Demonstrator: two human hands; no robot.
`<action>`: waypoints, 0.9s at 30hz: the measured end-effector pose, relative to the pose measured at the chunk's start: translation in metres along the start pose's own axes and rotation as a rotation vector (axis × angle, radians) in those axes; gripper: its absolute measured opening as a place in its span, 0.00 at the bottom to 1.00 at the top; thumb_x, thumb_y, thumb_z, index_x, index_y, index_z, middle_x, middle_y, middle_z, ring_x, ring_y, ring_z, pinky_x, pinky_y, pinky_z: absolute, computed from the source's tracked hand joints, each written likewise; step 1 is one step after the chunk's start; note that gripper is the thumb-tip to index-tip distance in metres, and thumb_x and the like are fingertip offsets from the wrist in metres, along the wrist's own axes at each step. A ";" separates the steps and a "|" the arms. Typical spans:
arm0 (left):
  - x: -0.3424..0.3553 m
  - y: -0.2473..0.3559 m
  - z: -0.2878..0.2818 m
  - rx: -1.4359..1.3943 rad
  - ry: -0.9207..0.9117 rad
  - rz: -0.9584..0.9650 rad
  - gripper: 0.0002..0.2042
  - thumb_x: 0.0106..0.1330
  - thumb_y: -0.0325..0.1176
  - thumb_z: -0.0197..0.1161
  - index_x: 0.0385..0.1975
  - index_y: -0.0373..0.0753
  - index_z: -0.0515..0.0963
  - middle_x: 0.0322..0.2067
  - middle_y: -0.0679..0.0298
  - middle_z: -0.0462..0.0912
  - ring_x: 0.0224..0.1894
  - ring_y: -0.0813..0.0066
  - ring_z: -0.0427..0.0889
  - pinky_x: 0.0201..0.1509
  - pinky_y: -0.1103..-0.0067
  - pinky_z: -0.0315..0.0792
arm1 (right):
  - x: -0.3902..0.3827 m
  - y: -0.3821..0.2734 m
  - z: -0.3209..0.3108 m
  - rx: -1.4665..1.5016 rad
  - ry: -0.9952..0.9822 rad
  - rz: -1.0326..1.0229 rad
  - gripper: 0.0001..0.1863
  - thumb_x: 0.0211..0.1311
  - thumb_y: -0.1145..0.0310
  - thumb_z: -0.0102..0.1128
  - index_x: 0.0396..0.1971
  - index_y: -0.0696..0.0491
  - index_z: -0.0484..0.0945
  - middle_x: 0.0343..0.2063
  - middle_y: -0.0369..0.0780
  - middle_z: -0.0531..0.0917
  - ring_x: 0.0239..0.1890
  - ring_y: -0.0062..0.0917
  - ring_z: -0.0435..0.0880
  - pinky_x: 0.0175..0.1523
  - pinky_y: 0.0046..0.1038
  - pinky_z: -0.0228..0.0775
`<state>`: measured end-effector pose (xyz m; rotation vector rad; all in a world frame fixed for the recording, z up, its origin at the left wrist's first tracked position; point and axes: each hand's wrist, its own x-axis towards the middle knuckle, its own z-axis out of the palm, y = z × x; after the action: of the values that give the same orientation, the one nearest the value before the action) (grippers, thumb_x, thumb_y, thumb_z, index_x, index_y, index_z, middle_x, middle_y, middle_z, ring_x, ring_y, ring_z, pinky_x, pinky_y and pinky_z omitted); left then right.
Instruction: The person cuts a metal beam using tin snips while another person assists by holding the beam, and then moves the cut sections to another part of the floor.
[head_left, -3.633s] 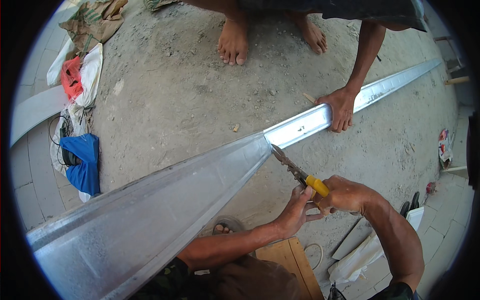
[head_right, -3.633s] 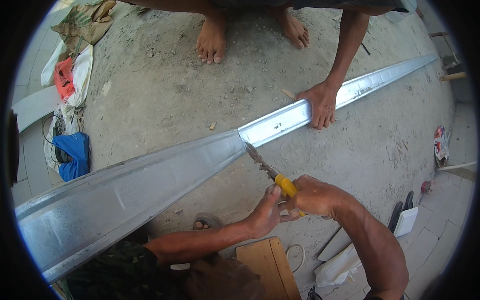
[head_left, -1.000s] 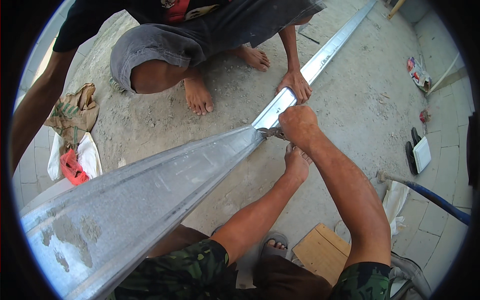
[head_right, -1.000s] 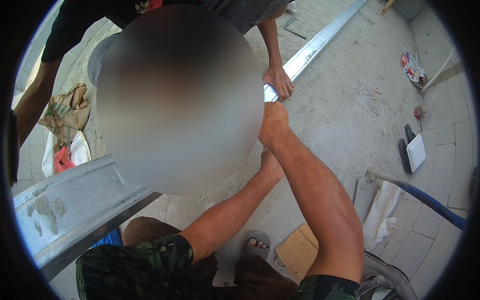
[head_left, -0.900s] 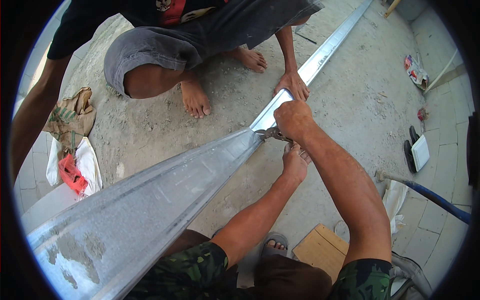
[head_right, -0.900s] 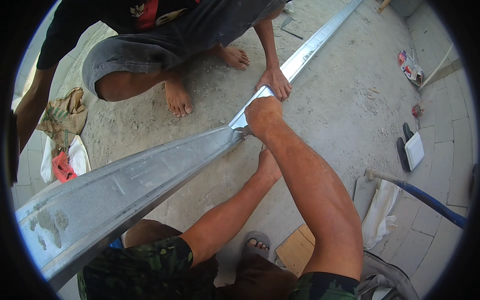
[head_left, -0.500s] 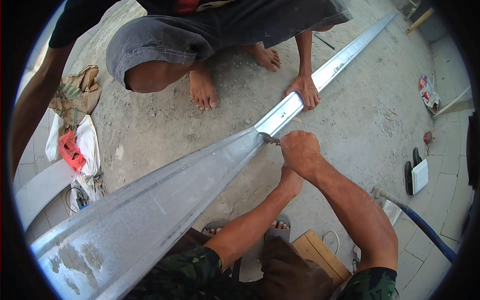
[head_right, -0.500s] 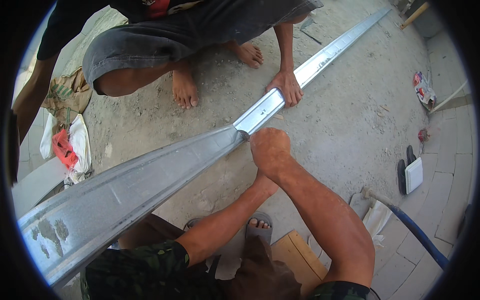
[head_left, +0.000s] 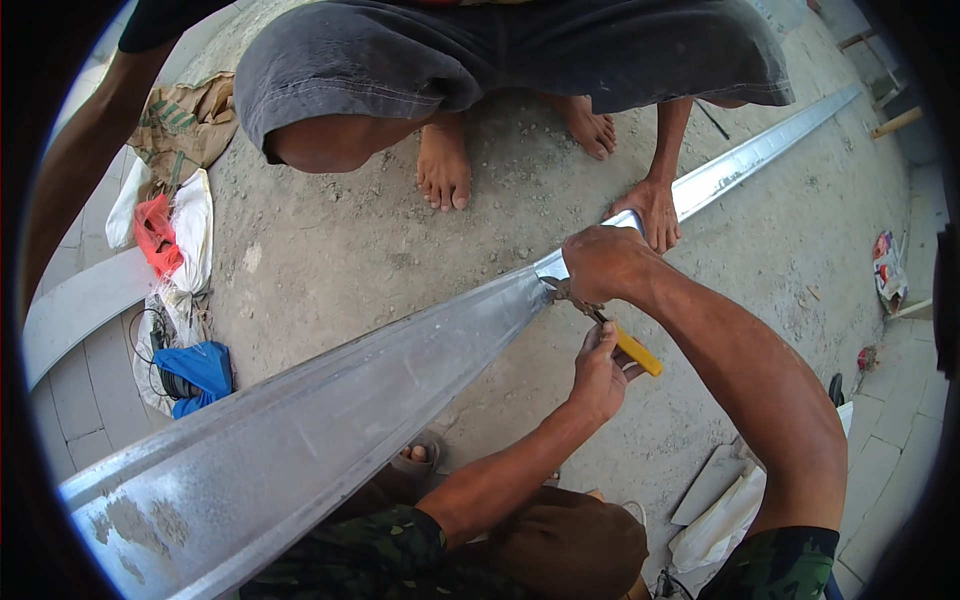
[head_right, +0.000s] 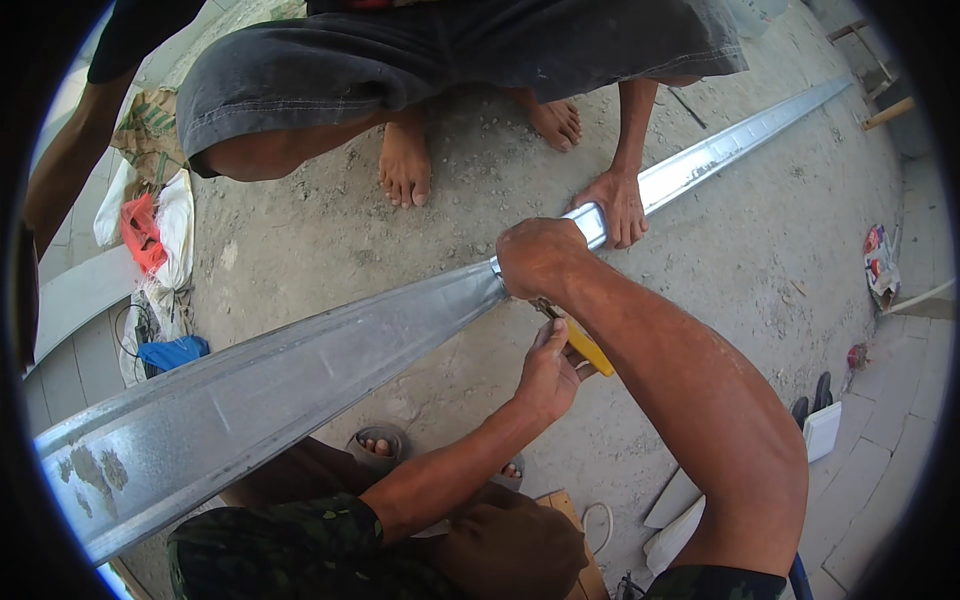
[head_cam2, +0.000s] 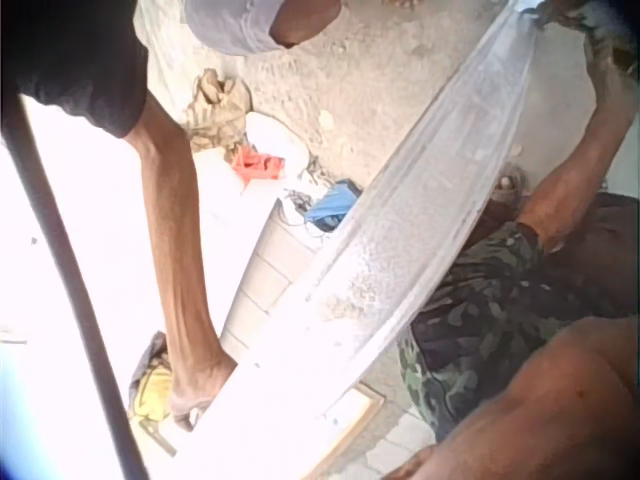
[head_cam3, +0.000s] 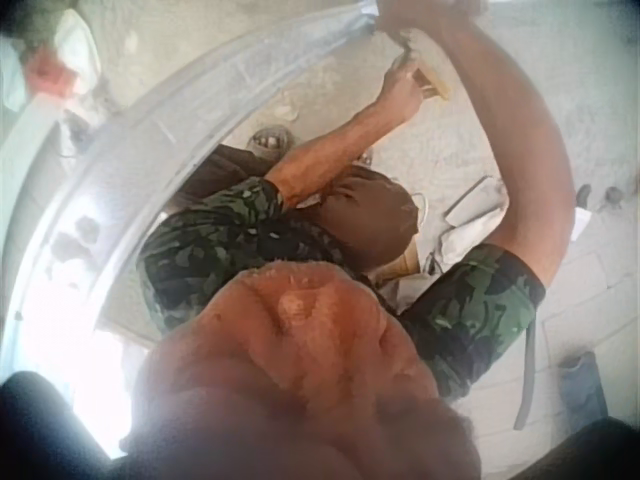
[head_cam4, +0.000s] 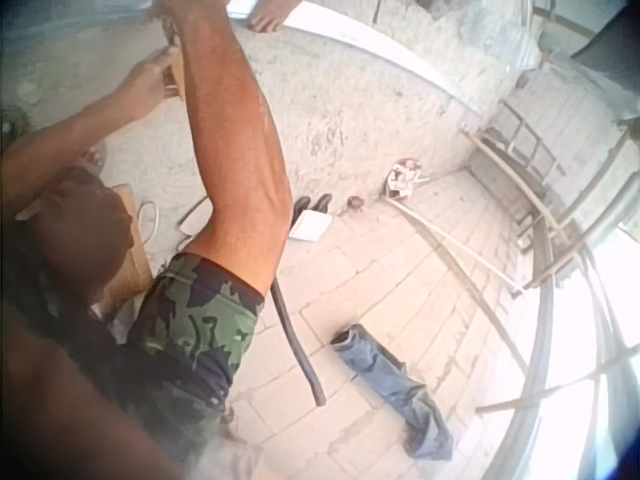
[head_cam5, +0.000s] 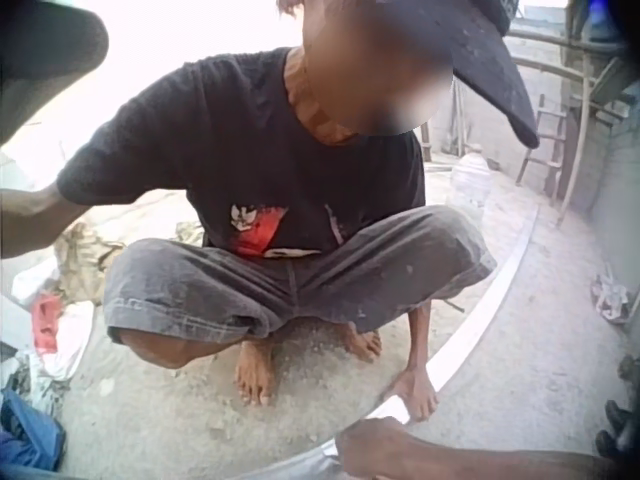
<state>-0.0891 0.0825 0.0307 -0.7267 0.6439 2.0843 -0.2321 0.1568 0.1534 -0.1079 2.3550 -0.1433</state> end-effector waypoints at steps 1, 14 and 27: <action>0.000 -0.001 0.001 -0.033 -0.012 0.005 0.13 0.72 0.44 0.50 0.48 0.45 0.64 0.39 0.63 0.73 0.43 0.70 0.76 0.49 0.61 0.75 | 0.004 0.000 -0.002 0.004 -0.003 -0.004 0.13 0.47 0.72 0.61 0.36 0.55 0.84 0.36 0.43 0.85 0.42 0.34 0.85 0.42 0.33 0.77; -0.004 -0.004 -0.012 -0.072 -0.095 0.016 0.14 0.72 0.45 0.48 0.52 0.47 0.62 0.45 0.59 0.72 0.48 0.67 0.75 0.56 0.59 0.71 | -0.010 -0.010 0.014 -0.016 0.104 -0.063 0.10 0.51 0.72 0.57 0.32 0.56 0.84 0.33 0.45 0.85 0.40 0.35 0.85 0.42 0.34 0.78; -0.003 0.006 0.013 -0.259 -0.060 -0.012 0.12 0.74 0.44 0.44 0.50 0.48 0.62 0.42 0.56 0.74 0.47 0.64 0.77 0.56 0.59 0.72 | 0.011 -0.003 -0.012 -0.134 0.066 -0.106 0.11 0.45 0.72 0.63 0.32 0.55 0.85 0.34 0.42 0.86 0.40 0.32 0.85 0.40 0.31 0.78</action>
<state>-0.0958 0.0866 0.0436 -0.8054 0.3391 2.1935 -0.2479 0.1537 0.1546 -0.2973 2.4241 -0.0405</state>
